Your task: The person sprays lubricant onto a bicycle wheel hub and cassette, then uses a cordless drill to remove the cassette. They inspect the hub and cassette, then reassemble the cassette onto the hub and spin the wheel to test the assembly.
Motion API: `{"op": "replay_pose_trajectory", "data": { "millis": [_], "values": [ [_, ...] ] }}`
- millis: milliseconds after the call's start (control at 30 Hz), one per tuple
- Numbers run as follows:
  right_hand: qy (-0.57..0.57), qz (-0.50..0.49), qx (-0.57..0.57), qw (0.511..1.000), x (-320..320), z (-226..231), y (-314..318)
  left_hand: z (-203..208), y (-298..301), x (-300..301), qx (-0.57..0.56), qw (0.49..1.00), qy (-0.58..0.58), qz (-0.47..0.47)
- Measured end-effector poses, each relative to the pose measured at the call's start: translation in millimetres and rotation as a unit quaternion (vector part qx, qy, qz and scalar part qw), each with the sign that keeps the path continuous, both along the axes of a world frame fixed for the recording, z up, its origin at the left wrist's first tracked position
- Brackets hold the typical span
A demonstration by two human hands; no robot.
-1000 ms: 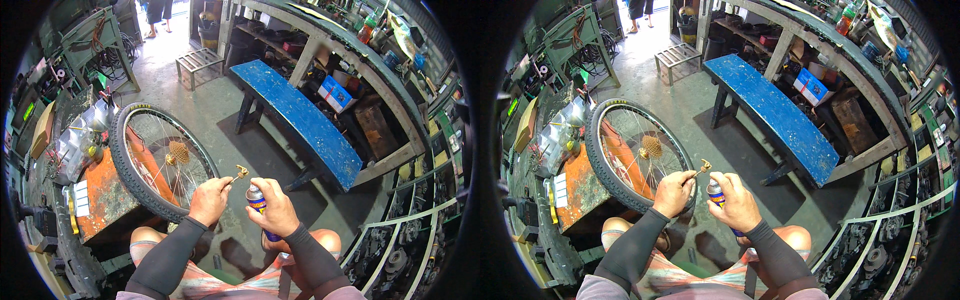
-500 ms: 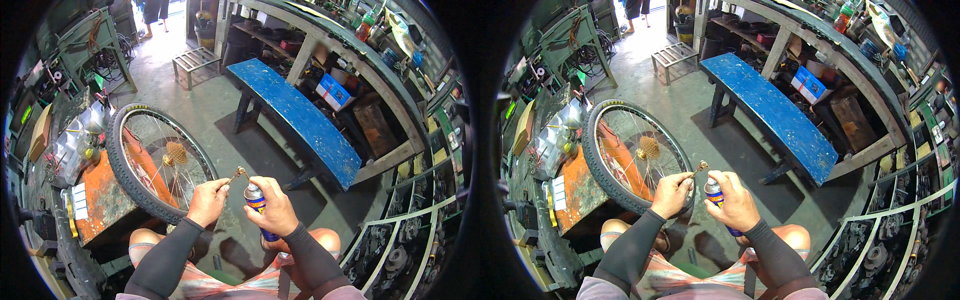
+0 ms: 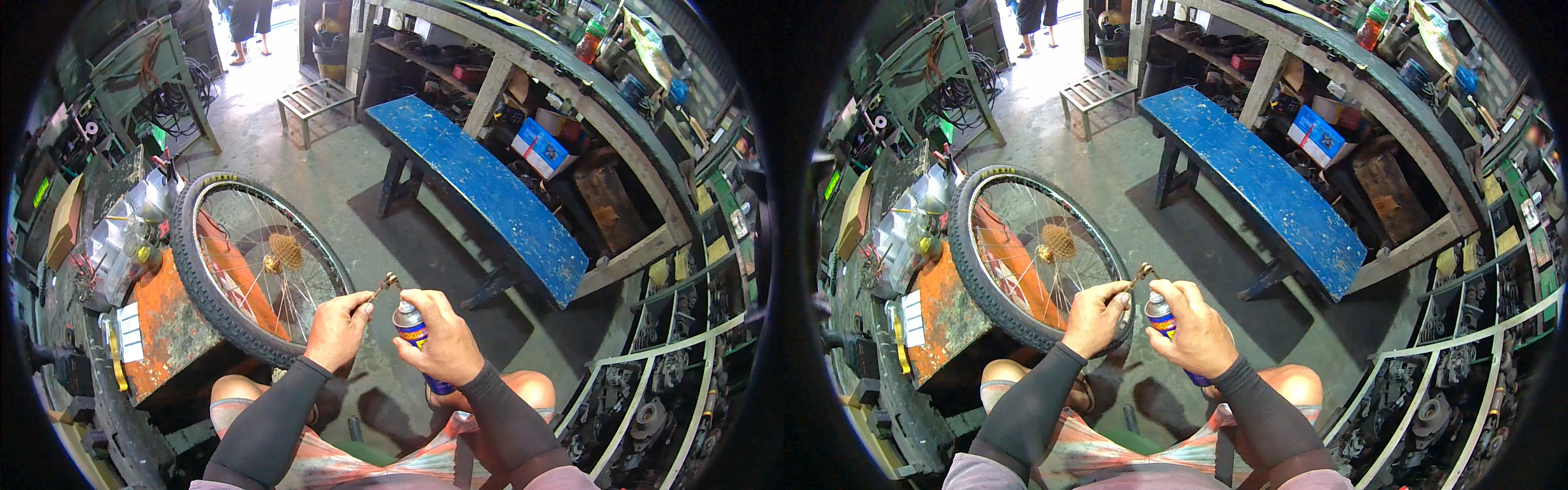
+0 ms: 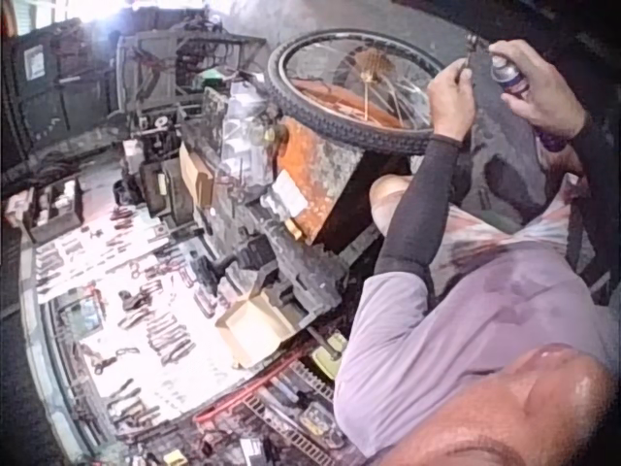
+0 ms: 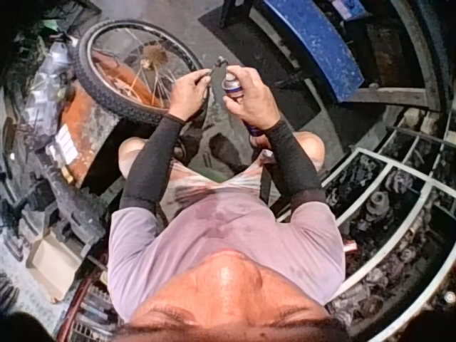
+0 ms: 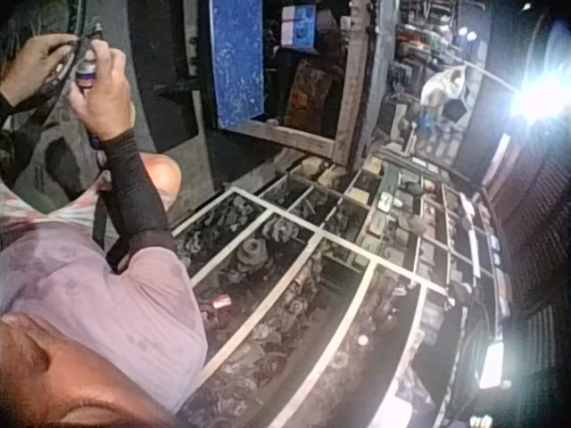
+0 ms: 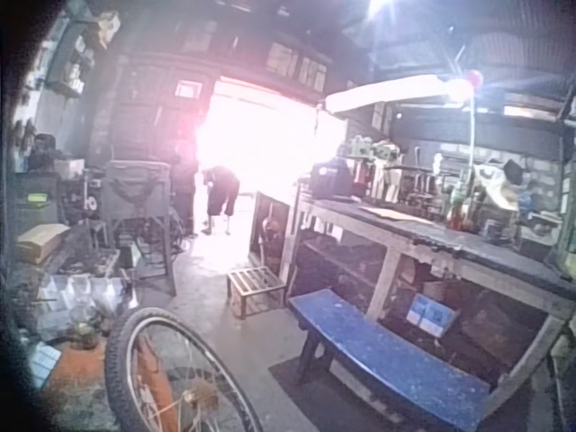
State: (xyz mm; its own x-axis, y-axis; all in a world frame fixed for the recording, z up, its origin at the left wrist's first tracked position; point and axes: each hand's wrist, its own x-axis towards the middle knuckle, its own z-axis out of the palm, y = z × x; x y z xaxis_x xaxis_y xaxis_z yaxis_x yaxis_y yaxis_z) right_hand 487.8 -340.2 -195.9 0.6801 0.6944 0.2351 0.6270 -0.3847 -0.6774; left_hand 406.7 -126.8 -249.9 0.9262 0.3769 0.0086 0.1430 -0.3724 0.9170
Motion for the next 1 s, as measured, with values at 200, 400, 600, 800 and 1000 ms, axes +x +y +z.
{"op": "replay_pose_trajectory", "data": {
  "millis": [200,400,600,800,1000],
  "values": [
    [0.012,-0.006,-0.006,1.000,3.4,2.6,0.4,-4.9,-0.1,0.4,0.097,0.994,-0.047,0.034],
    [0.003,-0.003,-0.012,1.000,-0.3,2.5,-3.0,3.6,-0.4,0.0,0.310,0.944,-0.096,0.058],
    [0.006,-0.004,-0.027,1.000,-2.6,1.3,1.7,2.4,-2.7,0.0,0.394,0.908,-0.134,0.043],
    [-0.009,-0.004,-0.022,1.000,-1.9,3.1,-2.3,2.1,-0.2,-1.3,0.405,0.906,-0.113,0.054],
    [0.016,-0.007,-0.033,0.999,-3.3,1.3,1.2,3.0,-2.6,-0.2,0.383,0.915,-0.115,0.058]
  ]
}}
